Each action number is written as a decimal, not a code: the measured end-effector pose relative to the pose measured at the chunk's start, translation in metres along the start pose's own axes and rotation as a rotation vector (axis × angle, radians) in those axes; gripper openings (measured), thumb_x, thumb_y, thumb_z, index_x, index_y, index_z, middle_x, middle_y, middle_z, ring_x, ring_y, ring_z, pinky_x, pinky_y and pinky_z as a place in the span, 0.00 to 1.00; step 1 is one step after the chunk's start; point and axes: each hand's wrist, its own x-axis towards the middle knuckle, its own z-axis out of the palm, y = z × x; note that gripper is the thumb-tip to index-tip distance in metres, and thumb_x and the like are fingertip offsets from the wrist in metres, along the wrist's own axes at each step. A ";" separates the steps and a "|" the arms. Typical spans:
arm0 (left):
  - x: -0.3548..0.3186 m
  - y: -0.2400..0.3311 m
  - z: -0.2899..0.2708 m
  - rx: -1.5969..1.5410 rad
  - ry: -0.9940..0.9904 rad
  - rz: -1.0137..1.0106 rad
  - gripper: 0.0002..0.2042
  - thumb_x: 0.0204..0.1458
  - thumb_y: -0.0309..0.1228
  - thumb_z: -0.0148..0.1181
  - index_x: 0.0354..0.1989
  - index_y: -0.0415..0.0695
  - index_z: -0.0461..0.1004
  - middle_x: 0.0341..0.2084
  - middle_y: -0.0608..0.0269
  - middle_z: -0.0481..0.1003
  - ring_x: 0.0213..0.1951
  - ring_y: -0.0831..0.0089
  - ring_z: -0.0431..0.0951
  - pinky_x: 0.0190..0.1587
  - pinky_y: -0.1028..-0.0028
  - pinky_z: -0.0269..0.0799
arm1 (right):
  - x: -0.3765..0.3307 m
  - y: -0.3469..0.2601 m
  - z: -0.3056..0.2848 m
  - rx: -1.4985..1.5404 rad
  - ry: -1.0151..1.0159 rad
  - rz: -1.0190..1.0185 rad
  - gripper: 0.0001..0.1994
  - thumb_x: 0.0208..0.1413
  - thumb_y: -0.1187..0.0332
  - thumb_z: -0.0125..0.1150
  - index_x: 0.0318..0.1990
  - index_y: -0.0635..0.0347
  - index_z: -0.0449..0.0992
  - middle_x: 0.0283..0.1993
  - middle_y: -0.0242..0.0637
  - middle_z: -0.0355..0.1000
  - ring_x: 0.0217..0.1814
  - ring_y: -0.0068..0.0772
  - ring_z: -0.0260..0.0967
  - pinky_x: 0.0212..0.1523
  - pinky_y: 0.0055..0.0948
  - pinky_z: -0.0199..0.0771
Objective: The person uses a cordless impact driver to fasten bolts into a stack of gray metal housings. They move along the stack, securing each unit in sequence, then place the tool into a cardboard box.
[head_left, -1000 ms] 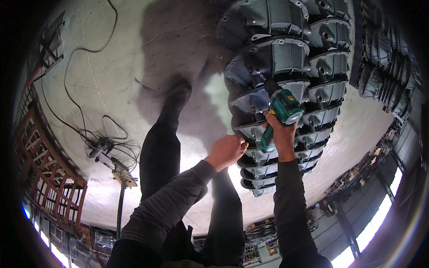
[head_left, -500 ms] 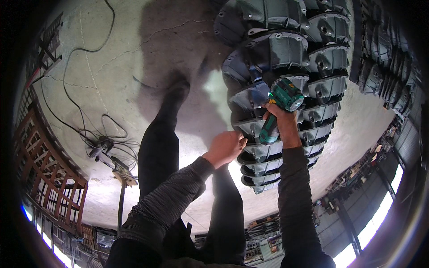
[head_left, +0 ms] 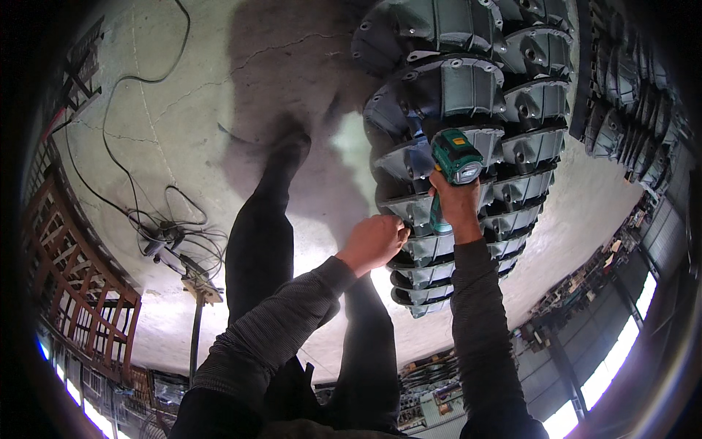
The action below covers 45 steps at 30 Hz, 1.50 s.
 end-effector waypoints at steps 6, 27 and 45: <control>-0.002 0.001 -0.002 -0.027 0.026 0.015 0.15 0.61 0.38 0.57 0.28 0.40 0.78 0.25 0.47 0.79 0.31 0.46 0.80 0.34 0.51 0.73 | -0.004 -0.004 0.003 0.087 0.033 -0.018 0.09 0.49 0.72 0.69 0.36 0.65 0.79 0.26 0.33 0.78 0.23 0.24 0.75 0.26 0.26 0.74; 0.001 -0.035 -0.047 0.112 -0.178 0.313 0.20 0.62 0.47 0.59 0.35 0.39 0.80 0.26 0.56 0.81 0.29 0.60 0.82 0.35 0.59 0.76 | -0.010 0.016 -0.018 -0.154 0.011 -0.034 0.12 0.50 0.65 0.74 0.31 0.67 0.81 0.27 0.34 0.80 0.29 0.22 0.76 0.33 0.29 0.75; -0.030 0.020 -0.199 -0.468 0.037 -0.447 0.15 0.64 0.42 0.60 0.40 0.40 0.81 0.27 0.65 0.80 0.24 0.84 0.70 0.31 0.81 0.68 | 0.076 -0.062 -0.090 0.688 0.224 0.041 0.15 0.52 0.74 0.67 0.48 0.65 0.77 0.42 0.39 0.78 0.37 0.37 0.80 0.31 0.35 0.82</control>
